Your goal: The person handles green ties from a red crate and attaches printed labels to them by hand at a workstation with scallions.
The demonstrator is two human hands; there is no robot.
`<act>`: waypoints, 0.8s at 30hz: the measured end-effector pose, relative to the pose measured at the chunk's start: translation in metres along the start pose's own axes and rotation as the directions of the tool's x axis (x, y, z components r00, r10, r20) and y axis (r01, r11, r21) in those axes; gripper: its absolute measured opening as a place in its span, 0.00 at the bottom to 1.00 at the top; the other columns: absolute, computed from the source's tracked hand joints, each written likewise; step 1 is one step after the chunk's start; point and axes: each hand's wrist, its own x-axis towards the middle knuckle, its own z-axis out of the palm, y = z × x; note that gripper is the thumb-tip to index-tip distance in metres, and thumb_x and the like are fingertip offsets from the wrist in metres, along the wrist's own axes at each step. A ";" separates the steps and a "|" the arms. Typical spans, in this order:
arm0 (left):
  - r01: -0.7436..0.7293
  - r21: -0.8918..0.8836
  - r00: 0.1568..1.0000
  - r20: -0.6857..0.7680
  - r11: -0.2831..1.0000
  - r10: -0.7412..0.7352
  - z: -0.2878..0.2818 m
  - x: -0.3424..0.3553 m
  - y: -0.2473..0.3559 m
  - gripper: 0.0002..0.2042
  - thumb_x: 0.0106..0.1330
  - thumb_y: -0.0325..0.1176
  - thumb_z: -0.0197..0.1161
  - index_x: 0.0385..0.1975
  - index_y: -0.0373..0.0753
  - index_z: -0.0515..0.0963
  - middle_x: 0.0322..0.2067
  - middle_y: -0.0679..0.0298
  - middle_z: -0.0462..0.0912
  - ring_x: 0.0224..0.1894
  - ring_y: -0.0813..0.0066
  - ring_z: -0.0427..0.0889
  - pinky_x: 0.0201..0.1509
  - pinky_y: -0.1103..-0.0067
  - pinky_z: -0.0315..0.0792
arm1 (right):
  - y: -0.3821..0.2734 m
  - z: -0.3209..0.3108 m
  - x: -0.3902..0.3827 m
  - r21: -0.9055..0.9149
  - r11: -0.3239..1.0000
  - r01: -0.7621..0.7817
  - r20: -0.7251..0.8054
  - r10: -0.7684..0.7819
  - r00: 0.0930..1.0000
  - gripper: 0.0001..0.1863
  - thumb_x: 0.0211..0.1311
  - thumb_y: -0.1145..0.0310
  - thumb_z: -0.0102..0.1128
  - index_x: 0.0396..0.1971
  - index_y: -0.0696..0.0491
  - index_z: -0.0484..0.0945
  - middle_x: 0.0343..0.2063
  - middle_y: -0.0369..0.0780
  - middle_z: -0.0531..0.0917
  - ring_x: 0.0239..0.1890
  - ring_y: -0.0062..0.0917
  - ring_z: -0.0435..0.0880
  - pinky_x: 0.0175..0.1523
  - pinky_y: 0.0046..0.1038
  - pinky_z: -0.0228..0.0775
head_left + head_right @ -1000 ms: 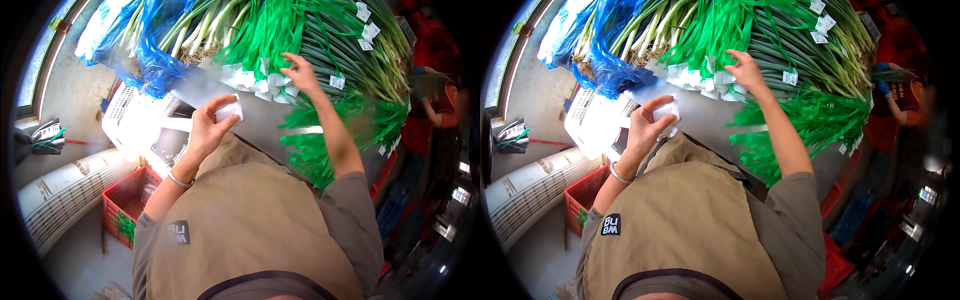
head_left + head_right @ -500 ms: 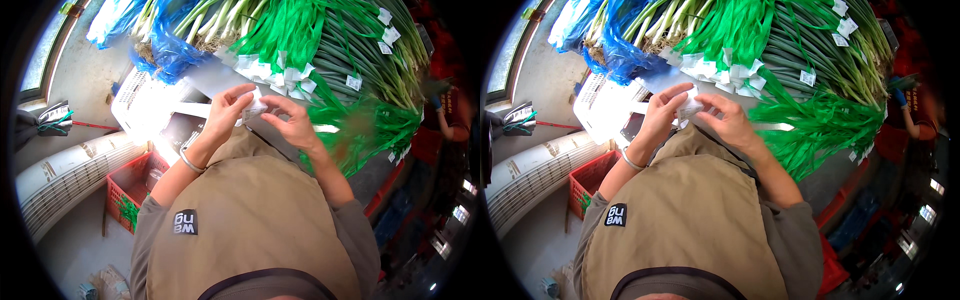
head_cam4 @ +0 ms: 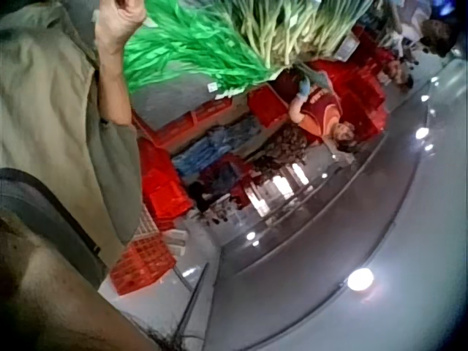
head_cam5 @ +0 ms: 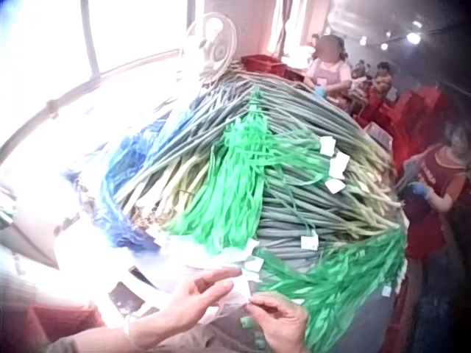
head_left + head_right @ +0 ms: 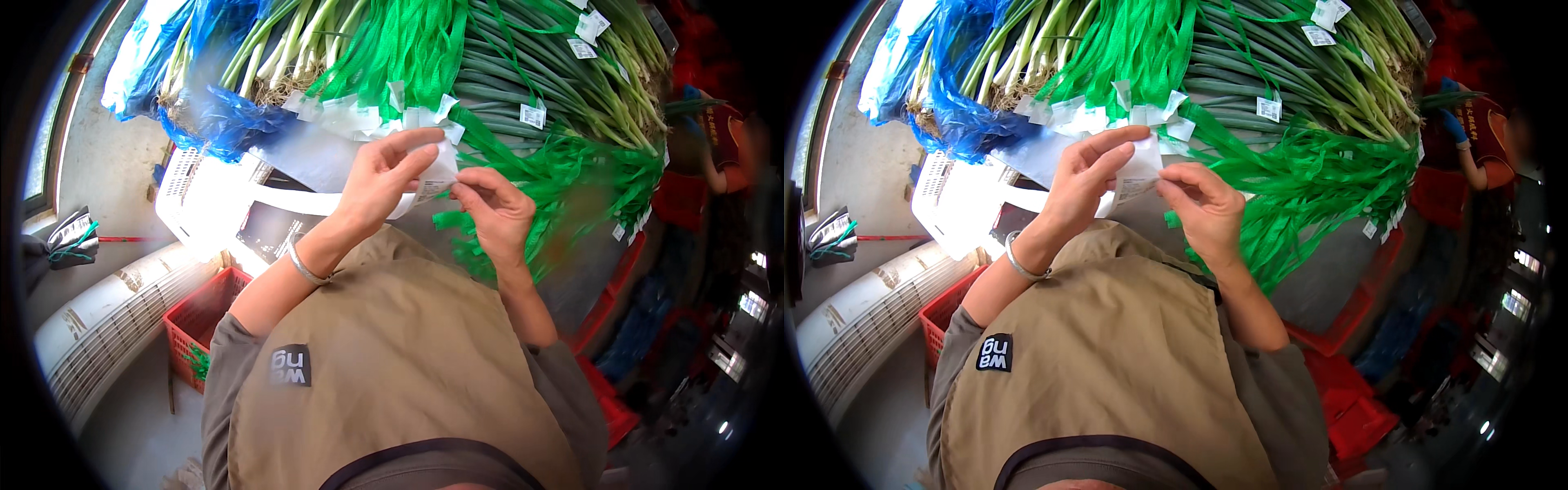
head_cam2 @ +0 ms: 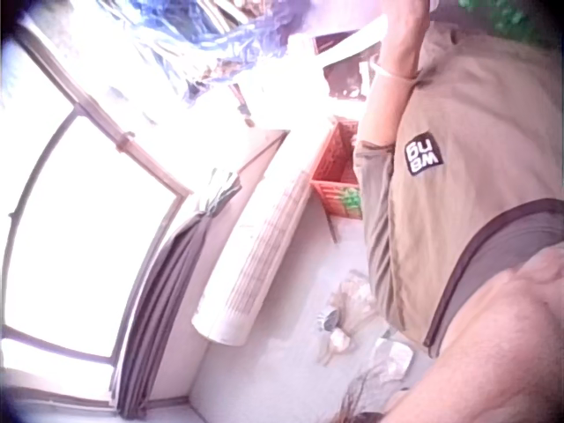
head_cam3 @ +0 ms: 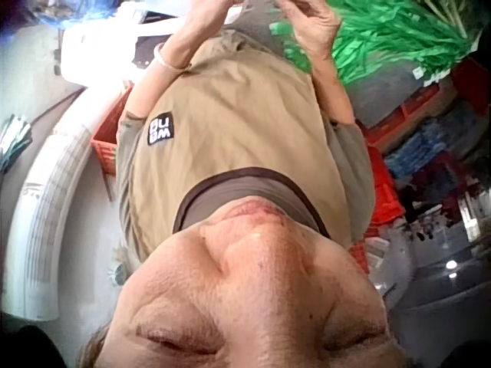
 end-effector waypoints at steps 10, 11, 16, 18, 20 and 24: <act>0.075 -0.389 0.906 -0.358 0.918 -0.226 -0.036 0.011 -0.032 0.15 0.61 0.35 0.53 0.42 0.31 0.74 0.36 0.61 0.78 0.29 0.80 0.76 0.34 0.83 0.73 | 0.022 -0.025 0.045 -0.100 0.976 0.195 0.223 -0.169 0.960 0.09 0.49 0.82 0.58 0.32 0.56 0.77 0.31 0.35 0.74 0.33 0.16 0.72 0.32 0.16 0.65; 0.032 -0.330 0.898 -0.404 0.944 -0.172 -0.052 0.010 -0.045 0.15 0.61 0.36 0.52 0.40 0.31 0.76 0.34 0.61 0.79 0.28 0.79 0.77 0.32 0.84 0.72 | 0.036 -0.031 0.060 0.002 0.984 0.180 0.174 -0.178 0.969 0.17 0.49 0.82 0.56 0.41 0.53 0.75 0.32 0.35 0.74 0.36 0.18 0.73 0.36 0.18 0.66; 0.099 -0.246 0.931 -0.320 0.964 -0.177 -0.056 -0.002 -0.044 0.15 0.64 0.36 0.50 0.36 0.29 0.76 0.32 0.56 0.79 0.31 0.70 0.80 0.37 0.77 0.74 | 0.107 -0.044 0.130 -0.657 0.511 0.555 0.358 -0.436 0.826 0.36 0.44 0.84 0.55 0.58 0.48 0.62 0.32 0.37 0.76 0.39 0.28 0.74 0.46 0.29 0.64; 0.141 -0.204 0.941 -0.276 0.969 -0.195 -0.053 -0.005 -0.045 0.15 0.64 0.37 0.50 0.35 0.30 0.77 0.30 0.57 0.80 0.30 0.71 0.80 0.35 0.78 0.74 | 0.113 -0.042 0.134 -0.681 0.458 0.572 0.395 -0.429 0.813 0.37 0.43 0.84 0.56 0.59 0.49 0.59 0.32 0.37 0.77 0.38 0.30 0.74 0.47 0.30 0.64; 0.173 -0.211 0.947 -0.234 0.962 -0.222 -0.049 -0.006 -0.045 0.15 0.64 0.37 0.50 0.34 0.31 0.78 0.29 0.58 0.80 0.29 0.72 0.79 0.34 0.79 0.74 | 0.112 -0.038 0.134 -0.662 0.496 0.562 0.380 -0.424 0.822 0.38 0.43 0.84 0.56 0.59 0.49 0.58 0.30 0.36 0.77 0.37 0.31 0.75 0.46 0.31 0.64; 0.211 -0.076 0.949 -0.222 0.974 -0.223 -0.047 -0.003 -0.045 0.17 0.65 0.40 0.50 0.37 0.32 0.78 0.29 0.60 0.80 0.29 0.74 0.80 0.33 0.81 0.73 | 0.074 -0.014 0.094 -0.546 0.646 0.533 0.319 -0.428 0.846 0.38 0.43 0.84 0.57 0.59 0.51 0.57 0.26 0.35 0.77 0.32 0.29 0.76 0.42 0.32 0.66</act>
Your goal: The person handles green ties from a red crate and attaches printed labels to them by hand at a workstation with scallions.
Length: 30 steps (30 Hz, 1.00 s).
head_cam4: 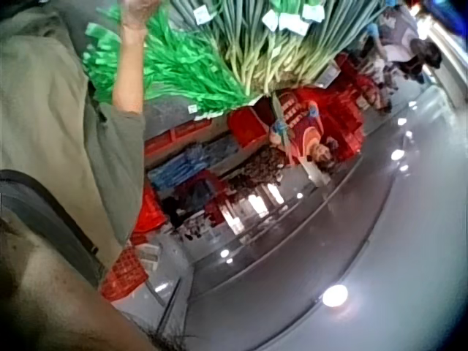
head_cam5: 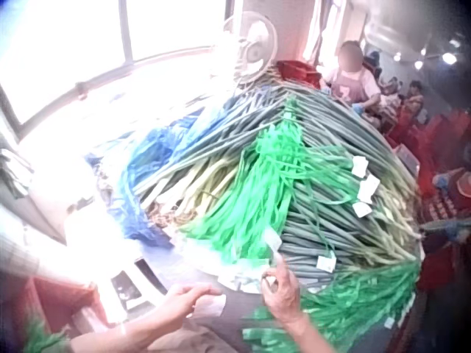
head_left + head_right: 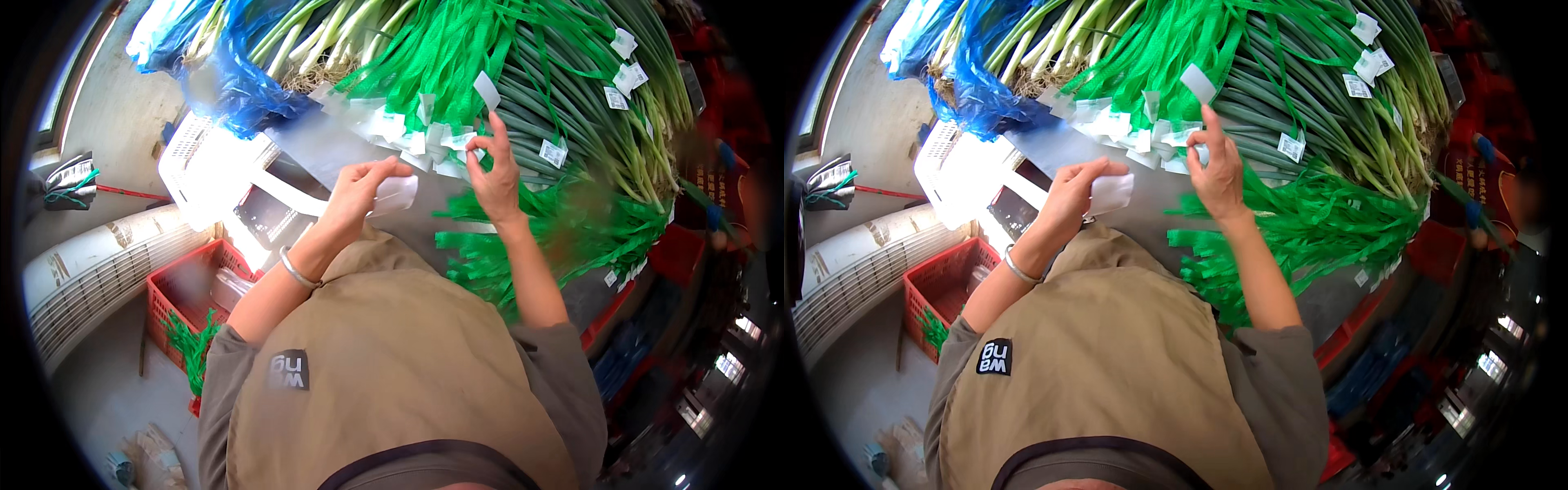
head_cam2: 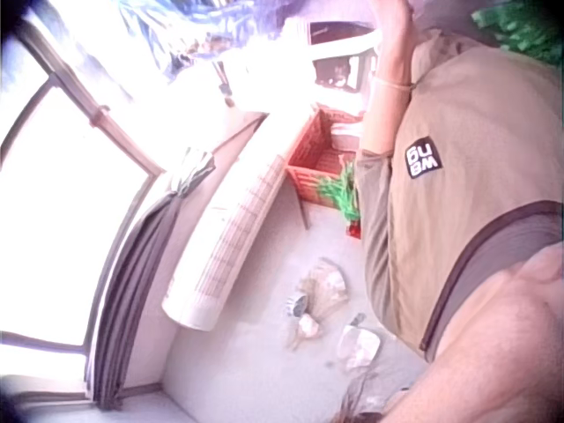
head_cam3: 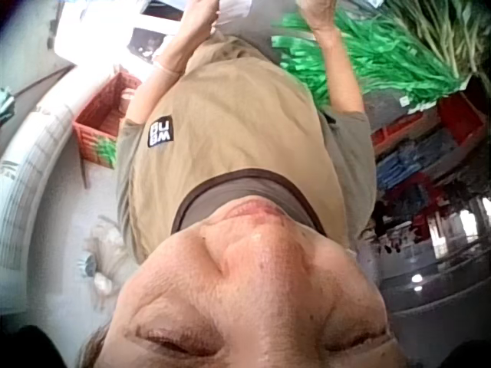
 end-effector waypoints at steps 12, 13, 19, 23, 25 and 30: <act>0.015 0.063 0.989 0.143 0.998 -0.024 0.014 0.040 -0.008 0.13 0.61 0.40 0.58 0.34 0.35 0.77 0.25 0.71 0.75 0.23 0.84 0.67 0.29 0.86 0.63 | -0.063 0.016 -0.022 -0.002 0.999 0.034 -0.077 -0.034 0.996 0.39 0.45 0.83 0.59 0.60 0.52 0.56 0.26 0.37 0.78 0.33 0.28 0.79 0.40 0.27 0.69; -0.002 0.026 0.988 0.157 1.000 -0.002 0.013 0.041 -0.012 0.11 0.61 0.36 0.58 0.33 0.35 0.77 0.25 0.70 0.77 0.23 0.84 0.69 0.29 0.86 0.65 | -0.068 0.013 -0.024 0.083 0.995 -0.048 -0.053 0.053 0.997 0.37 0.46 0.82 0.59 0.59 0.53 0.57 0.28 0.37 0.78 0.35 0.27 0.79 0.41 0.26 0.69; -0.163 0.073 0.976 0.159 0.984 0.150 0.010 0.038 -0.014 0.07 0.61 0.28 0.57 0.29 0.31 0.78 0.26 0.65 0.79 0.25 0.84 0.74 0.28 0.85 0.68 | -0.072 -0.006 -0.022 0.779 0.384 -0.495 0.274 0.500 0.821 0.17 0.54 0.72 0.60 0.42 0.55 0.65 0.40 0.41 0.75 0.40 0.23 0.78 0.43 0.25 0.72; -0.270 0.192 0.958 0.157 0.944 0.242 0.012 0.044 -0.017 0.09 0.59 0.28 0.58 0.28 0.25 0.77 0.22 0.64 0.77 0.23 0.83 0.70 0.25 0.83 0.64 | -0.052 -0.025 -0.018 0.551 0.318 -0.772 0.518 0.595 0.615 0.11 0.54 0.65 0.62 0.29 0.55 0.72 0.34 0.35 0.76 0.33 0.17 0.74 0.42 0.25 0.72; -0.285 0.254 0.953 0.176 0.924 0.245 0.011 0.045 -0.018 0.09 0.59 0.28 0.58 0.26 0.26 0.76 0.21 0.66 0.76 0.22 0.84 0.67 0.24 0.82 0.62 | -0.048 -0.025 -0.014 0.483 0.358 -0.799 0.553 0.583 0.595 0.11 0.53 0.65 0.63 0.28 0.55 0.73 0.32 0.35 0.76 0.33 0.16 0.74 0.41 0.24 0.72; -0.336 0.296 0.933 0.233 0.894 0.274 0.008 0.048 -0.021 0.08 0.58 0.27 0.57 0.23 0.27 0.76 0.19 0.68 0.73 0.21 0.84 0.64 0.22 0.81 0.59 | -0.039 -0.023 -0.007 0.323 0.425 -0.845 0.591 0.607 0.531 0.11 0.50 0.65 0.65 0.25 0.55 0.75 0.26 0.34 0.77 0.29 0.16 0.74 0.36 0.21 0.71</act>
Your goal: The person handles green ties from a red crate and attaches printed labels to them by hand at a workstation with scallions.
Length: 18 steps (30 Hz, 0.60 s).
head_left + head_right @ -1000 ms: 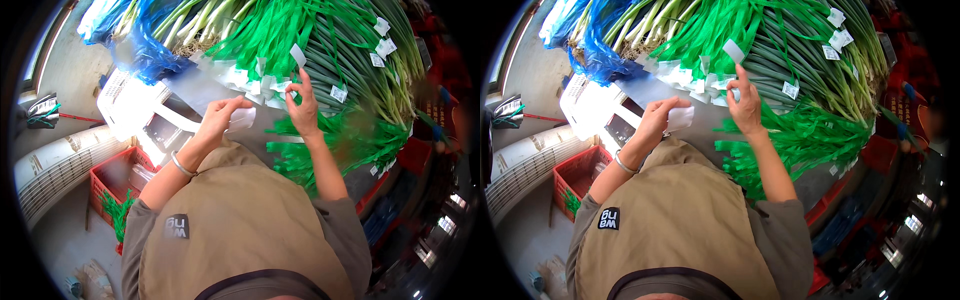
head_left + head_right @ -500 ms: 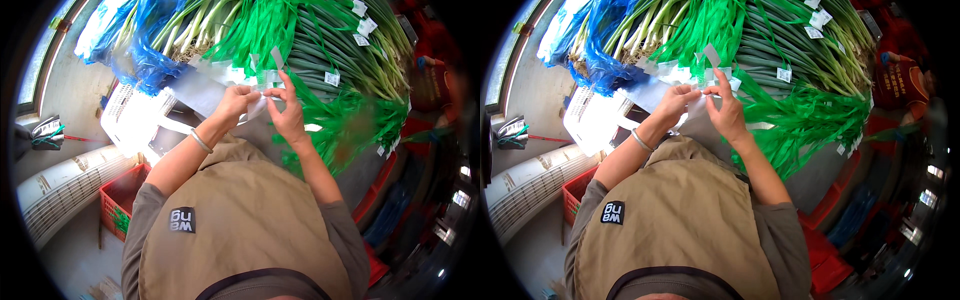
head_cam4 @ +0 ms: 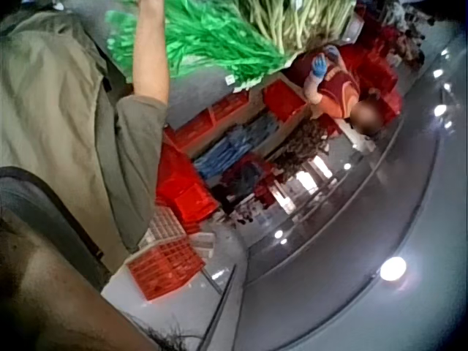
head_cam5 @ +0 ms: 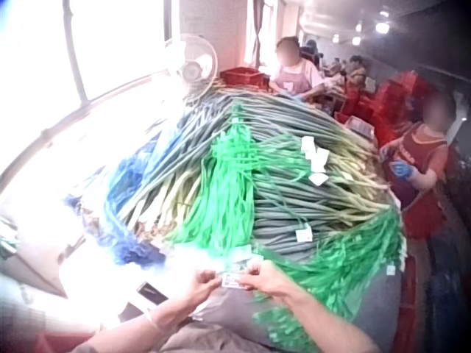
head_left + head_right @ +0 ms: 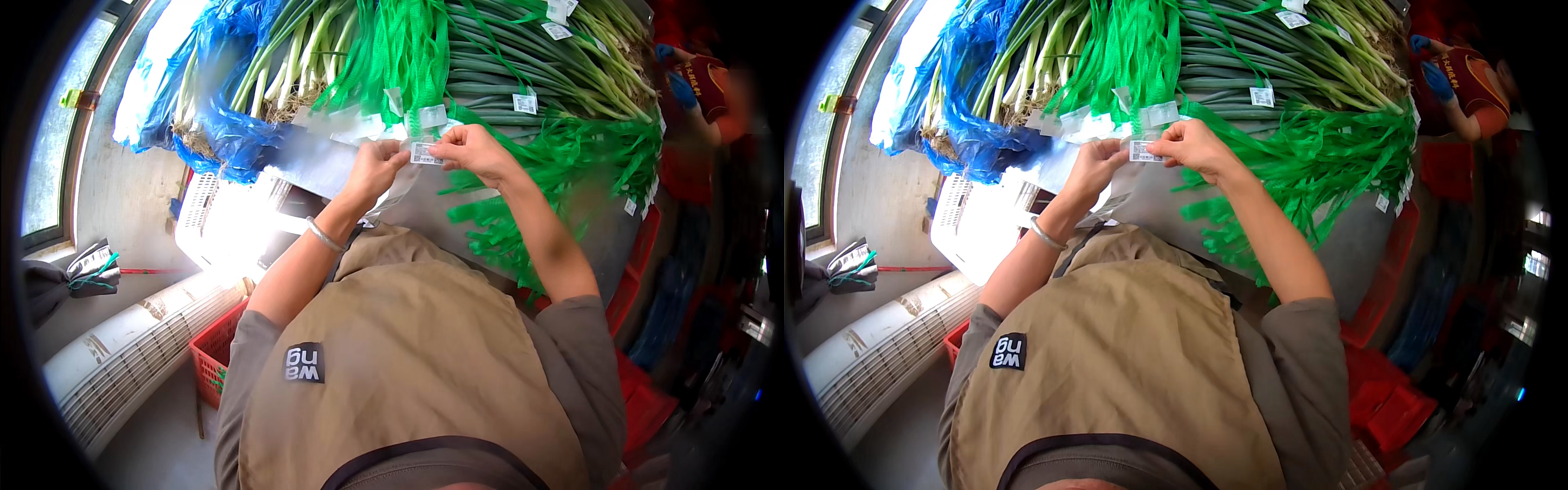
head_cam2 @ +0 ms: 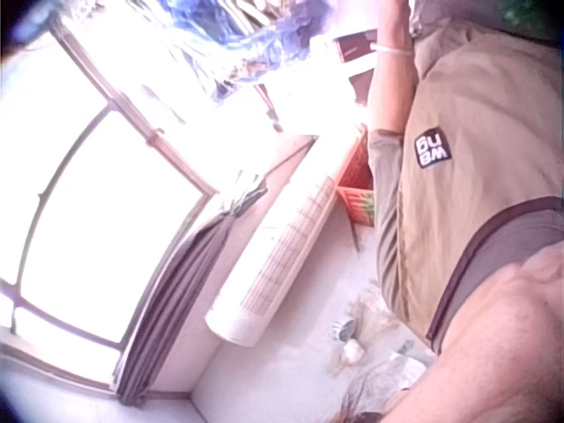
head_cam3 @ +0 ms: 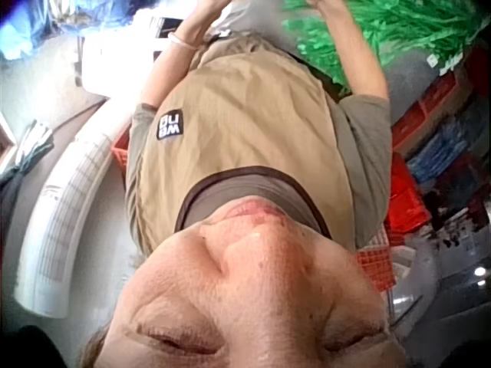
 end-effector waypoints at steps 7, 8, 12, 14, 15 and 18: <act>0.034 -0.081 0.996 0.090 0.996 -0.027 0.002 0.000 0.003 0.08 0.58 0.25 0.54 0.32 0.27 0.77 0.24 0.66 0.77 0.26 0.83 0.69 0.29 0.82 0.65 | 0.002 0.000 0.014 -0.102 0.995 0.018 -0.029 -0.021 0.999 0.12 0.47 0.65 0.68 0.21 0.54 0.74 0.21 0.32 0.76 0.23 0.14 0.72 0.26 0.18 0.64; 0.037 -0.081 0.994 0.102 0.996 -0.029 0.001 0.000 0.003 0.09 0.58 0.25 0.54 0.33 0.27 0.77 0.24 0.66 0.77 0.26 0.83 0.70 0.30 0.82 0.65 | 0.003 0.001 0.016 -0.112 0.993 0.032 -0.025 -0.035 0.999 0.12 0.47 0.65 0.68 0.21 0.54 0.74 0.20 0.32 0.76 0.22 0.14 0.71 0.25 0.17 0.62; 0.061 -0.013 0.994 0.094 0.998 -0.059 0.003 -0.003 0.008 0.09 0.58 0.27 0.54 0.33 0.29 0.78 0.24 0.67 0.77 0.27 0.84 0.71 0.31 0.82 0.66 | 0.019 0.003 0.025 -0.165 0.971 0.175 -0.106 -0.193 0.975 0.13 0.45 0.66 0.69 0.19 0.55 0.73 0.19 0.32 0.75 0.22 0.12 0.69 0.25 0.17 0.61; 0.069 0.031 0.993 0.094 0.997 -0.072 0.006 -0.004 0.017 0.10 0.58 0.29 0.55 0.33 0.29 0.78 0.25 0.68 0.77 0.28 0.84 0.71 0.31 0.82 0.65 | 0.020 0.004 0.026 -0.179 0.958 0.223 -0.126 -0.247 0.961 0.14 0.43 0.67 0.70 0.19 0.56 0.73 0.17 0.33 0.74 0.21 0.13 0.70 0.24 0.18 0.61; 0.088 0.033 0.994 0.067 0.996 -0.090 0.008 -0.005 0.021 0.10 0.58 0.31 0.56 0.30 0.29 0.78 0.22 0.69 0.75 0.25 0.86 0.69 0.29 0.83 0.64 | 0.020 0.005 0.026 -0.163 0.959 0.234 -0.137 -0.257 0.957 0.13 0.43 0.68 0.70 0.21 0.57 0.73 0.17 0.33 0.74 0.21 0.13 0.70 0.25 0.18 0.62; 0.130 0.089 0.991 -0.019 0.987 -0.129 0.008 0.000 0.015 0.10 0.58 0.32 0.57 0.26 0.30 0.78 0.18 0.71 0.72 0.23 0.87 0.65 0.25 0.82 0.61 | 0.016 0.008 0.024 -0.059 0.961 0.269 -0.167 -0.275 0.947 0.13 0.44 0.71 0.68 0.27 0.59 0.72 0.18 0.33 0.74 0.21 0.14 0.71 0.26 0.18 0.63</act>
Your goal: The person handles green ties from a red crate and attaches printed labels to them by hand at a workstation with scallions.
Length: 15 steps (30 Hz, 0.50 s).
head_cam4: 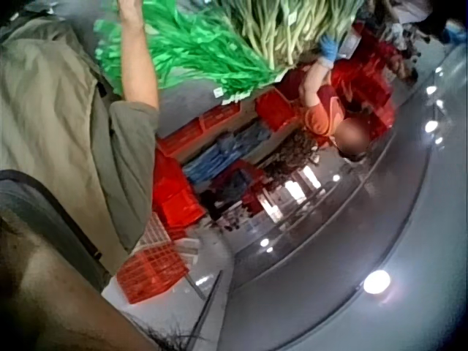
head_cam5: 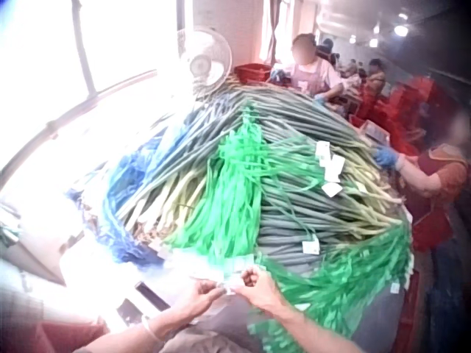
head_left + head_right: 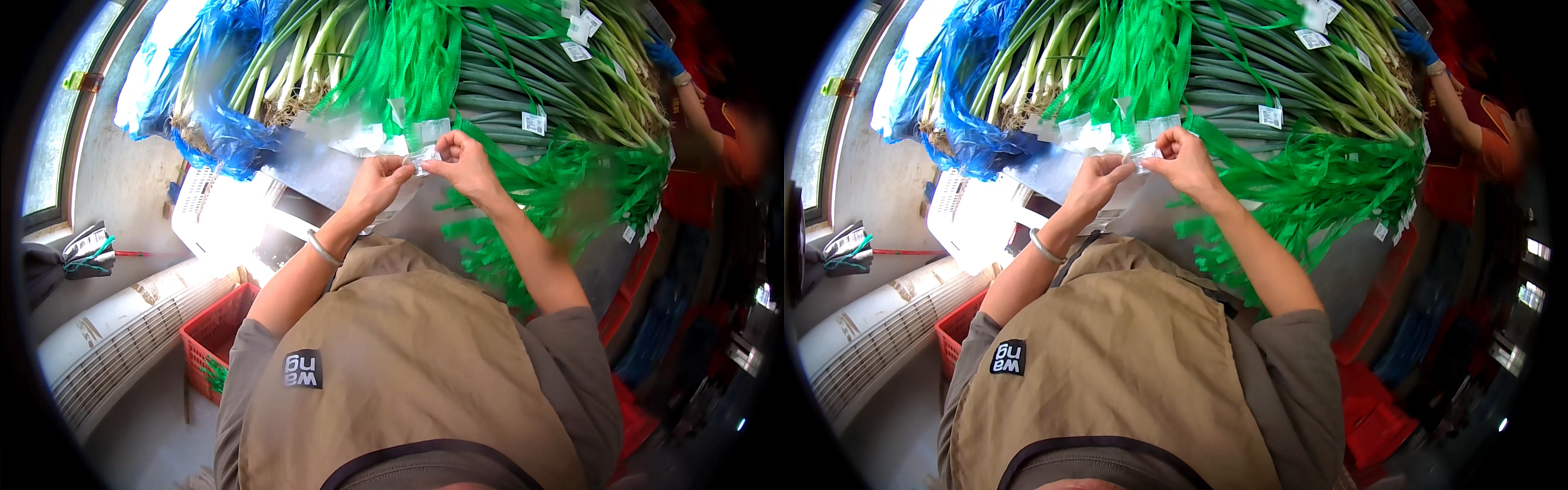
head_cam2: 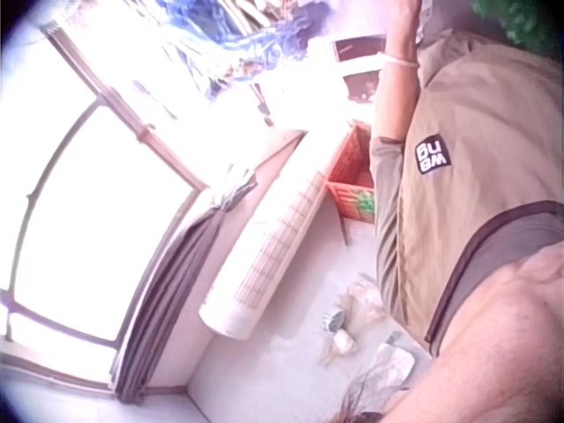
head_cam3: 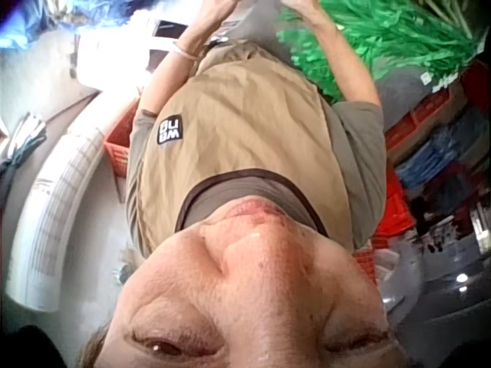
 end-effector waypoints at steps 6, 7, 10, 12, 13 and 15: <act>-0.034 0.065 0.998 0.062 0.997 0.030 -0.004 -0.008 0.014 0.09 0.58 0.33 0.58 0.27 0.32 0.78 0.17 0.72 0.70 0.21 0.86 0.63 0.23 0.82 0.58 | -0.012 -0.021 0.006 -0.181 0.973 0.145 0.174 -0.113 0.978 0.17 0.46 0.74 0.64 0.37 0.60 0.72 0.19 0.34 0.75 0.22 0.16 0.73 0.30 0.21 0.66; -0.033 0.113 0.998 0.065 0.993 0.025 -0.009 -0.012 0.017 0.08 0.57 0.31 0.58 0.30 0.33 0.78 0.18 0.72 0.70 0.22 0.86 0.63 0.24 0.82 0.59 | -0.027 -0.033 0.007 -0.306 0.920 0.245 0.249 -0.172 0.953 0.17 0.46 0.74 0.63 0.38 0.60 0.72 0.20 0.34 0.75 0.22 0.17 0.73 0.31 0.21 0.66; -0.093 0.082 0.996 -0.010 0.992 0.094 -0.019 -0.028 0.016 0.08 0.56 0.25 0.58 0.35 0.34 0.76 0.21 0.71 0.73 0.24 0.86 0.66 0.27 0.84 0.61 | -0.083 -0.088 0.018 -0.460 0.803 0.378 0.135 -0.357 0.924 0.15 0.46 0.73 0.61 0.37 0.58 0.74 0.27 0.37 0.79 0.26 0.22 0.75 0.32 0.26 0.67; -0.241 -0.156 0.963 -0.164 0.958 0.215 -0.020 -0.034 0.003 0.11 0.54 0.21 0.57 0.39 0.35 0.75 0.24 0.70 0.75 0.26 0.86 0.69 0.30 0.86 0.64 | -0.115 -0.163 0.035 -0.642 0.761 0.092 -0.432 -0.458 0.777 0.15 0.55 0.66 0.59 0.35 0.63 0.74 0.32 0.39 0.80 0.27 0.18 0.75 0.34 0.20 0.68; -0.181 -0.256 0.983 -0.090 0.950 0.163 -0.025 -0.035 0.015 0.12 0.54 0.17 0.55 0.39 0.34 0.75 0.28 0.69 0.77 0.32 0.86 0.73 0.36 0.87 0.67 | -0.120 -0.211 0.043 -0.378 0.690 0.617 -0.570 -0.699 0.433 0.15 0.58 0.64 0.55 0.33 0.63 0.73 0.37 0.44 0.79 0.31 0.21 0.76 0.38 0.23 0.69; -0.100 -0.119 0.995 -0.010 0.988 0.099 -0.047 -0.038 0.005 0.10 0.57 0.19 0.54 0.39 0.33 0.76 0.32 0.67 0.79 0.34 0.83 0.76 0.39 0.86 0.70 | -0.121 -0.244 0.042 -0.020 0.714 0.700 -0.974 -0.172 0.147 0.10 0.61 0.68 0.49 0.37 0.58 0.71 0.40 0.45 0.76 0.45 0.27 0.73 0.47 0.30 0.69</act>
